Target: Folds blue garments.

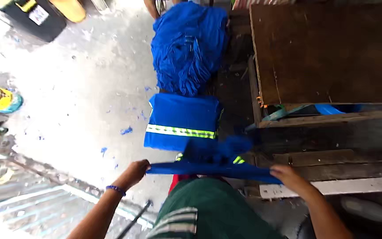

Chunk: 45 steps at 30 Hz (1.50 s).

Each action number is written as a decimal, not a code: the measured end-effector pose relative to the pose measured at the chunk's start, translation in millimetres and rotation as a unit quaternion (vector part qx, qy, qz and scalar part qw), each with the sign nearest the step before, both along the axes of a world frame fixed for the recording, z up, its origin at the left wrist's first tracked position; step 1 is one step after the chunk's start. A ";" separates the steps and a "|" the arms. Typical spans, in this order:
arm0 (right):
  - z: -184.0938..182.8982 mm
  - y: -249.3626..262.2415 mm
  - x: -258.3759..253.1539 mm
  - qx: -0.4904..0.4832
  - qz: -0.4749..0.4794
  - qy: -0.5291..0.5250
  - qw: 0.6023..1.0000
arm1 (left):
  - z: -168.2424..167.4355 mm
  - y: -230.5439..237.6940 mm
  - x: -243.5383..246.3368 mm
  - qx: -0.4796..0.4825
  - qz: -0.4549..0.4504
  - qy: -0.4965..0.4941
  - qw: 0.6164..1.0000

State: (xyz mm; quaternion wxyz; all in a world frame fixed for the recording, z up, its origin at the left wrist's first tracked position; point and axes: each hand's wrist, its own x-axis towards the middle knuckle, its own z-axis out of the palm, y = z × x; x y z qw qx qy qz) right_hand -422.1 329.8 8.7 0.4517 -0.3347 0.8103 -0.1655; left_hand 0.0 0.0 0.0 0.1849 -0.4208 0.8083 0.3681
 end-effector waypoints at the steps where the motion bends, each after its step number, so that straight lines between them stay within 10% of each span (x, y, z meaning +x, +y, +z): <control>1: 3.9 3.6 1.4 -0.025 -0.050 0.018 0.998 | 3.8 19.8 9.7 -0.016 0.038 0.023 0.999; 8: -40.4 -71.1 40.8 -0.301 -0.376 0.209 0.851 | -35.0 42.3 2.6 -0.361 0.283 0.334 0.823; 13: -51.2 -94.9 73.7 -0.347 -0.264 0.383 0.814 | -30.4 8.3 37.2 -0.457 0.340 0.373 0.732; 28: 5.0 -183.0 134.5 -0.290 -0.134 0.532 0.784 | 44.3 -184.2 141.1 -0.592 0.140 0.232 0.759; 33: -74.9 -264.3 48.8 -0.277 -0.104 0.529 0.796 | -39.5 -295.8 13.1 -0.472 0.081 0.223 0.849; 40: -308.1 -379.2 -64.2 -0.057 -0.113 0.394 0.910 | -308.2 -406.1 -132.0 -0.274 0.127 0.112 0.947; 45: -377.5 -406.9 -86.3 0.042 -0.131 0.281 0.950 | -377.2 -413.9 -162.3 -0.203 0.168 0.054 0.963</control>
